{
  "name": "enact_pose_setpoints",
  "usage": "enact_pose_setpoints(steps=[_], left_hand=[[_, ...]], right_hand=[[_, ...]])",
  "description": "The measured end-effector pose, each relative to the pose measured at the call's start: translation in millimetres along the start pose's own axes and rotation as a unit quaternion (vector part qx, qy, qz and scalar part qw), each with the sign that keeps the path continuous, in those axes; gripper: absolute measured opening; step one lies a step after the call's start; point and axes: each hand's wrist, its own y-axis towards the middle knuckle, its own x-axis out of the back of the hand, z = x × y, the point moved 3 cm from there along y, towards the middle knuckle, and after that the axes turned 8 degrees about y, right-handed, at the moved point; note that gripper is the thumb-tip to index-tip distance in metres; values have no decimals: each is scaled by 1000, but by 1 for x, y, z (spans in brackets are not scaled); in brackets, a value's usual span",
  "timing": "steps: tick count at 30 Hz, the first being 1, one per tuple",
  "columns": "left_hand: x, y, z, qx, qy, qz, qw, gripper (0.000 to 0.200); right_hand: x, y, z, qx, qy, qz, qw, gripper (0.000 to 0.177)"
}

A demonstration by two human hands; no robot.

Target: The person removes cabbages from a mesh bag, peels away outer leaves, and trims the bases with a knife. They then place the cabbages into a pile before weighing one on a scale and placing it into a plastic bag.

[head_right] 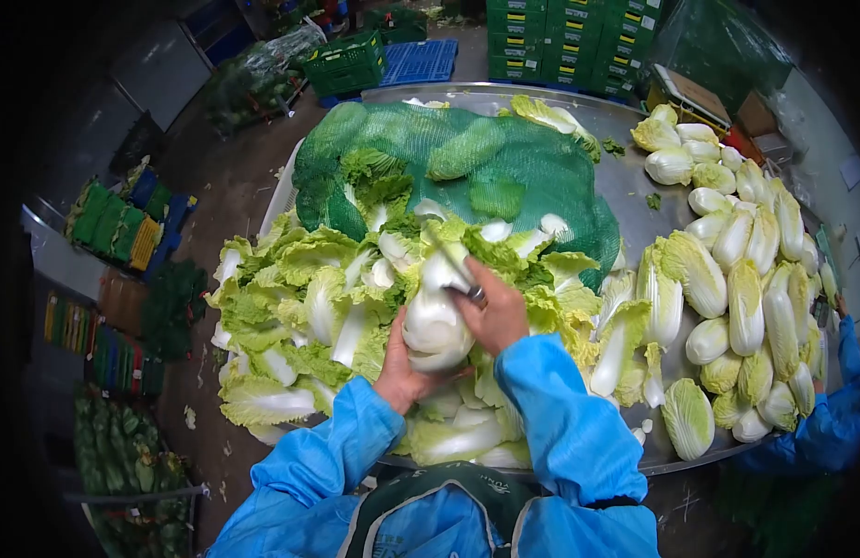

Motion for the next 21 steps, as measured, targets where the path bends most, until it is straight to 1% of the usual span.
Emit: enact_pose_setpoints(steps=[2,3,4,5,6,8,9,10,11,12,13,15,16,17,18,19,20,21], left_hand=[[-13,-5,4,59,-46,-15,997,69],[-12,-2,4,72,-69,-2,995,69],[-11,1,3,71,-67,3,995,69],[-10,1,4,46,-56,38,997,70],[-10,2,4,20,-45,73,996,71],[-3,3,5,17,-50,68,996,69],[0,4,7,15,-54,61,997,68],[2,3,11,17,-52,62,997,68],[7,2,16,3,-28,31,999,64],[11,1,22,-10,-4,-2,1000,61],[13,0,26,-6,-4,-3,1000,61],[16,-1,29,-25,-4,10,1000,59],[17,-2,29,-38,-3,19,999,58],[22,-1,30,-41,-2,20,999,58],[31,-1,34,-26,-11,16,999,55],[41,-1,38,-10,-20,10,1000,51],[48,-1,39,-12,-20,8,1000,51],[56,-1,40,-22,43,-27,998,46]], right_hand=[[9,24,-23,-47,29,-26,998,47],[12,26,-35,-47,27,-28,998,47],[16,31,-47,-73,56,-31,995,49],[22,34,-55,-99,86,-30,991,50],[31,34,-57,-97,85,-31,991,50],[46,27,-67,-187,119,-52,974,54],[49,28,-56,-234,125,-52,963,58],[53,19,-38,-233,124,-55,963,58],[55,2,-14,-246,127,-21,961,58],[51,-13,-2,-261,130,13,957,59],[42,-23,-1,-264,129,11,956,59],[25,-35,3,-195,165,45,966,59],[28,-37,2,-194,165,44,966,59],[28,-40,-2,-261,221,74,937,59],[25,-44,-5,-327,275,105,898,59],[25,-46,-6,-297,285,82,908,53],[26,-46,-6,-297,287,84,907,53],[30,-46,-10,-347,270,64,896,47]])
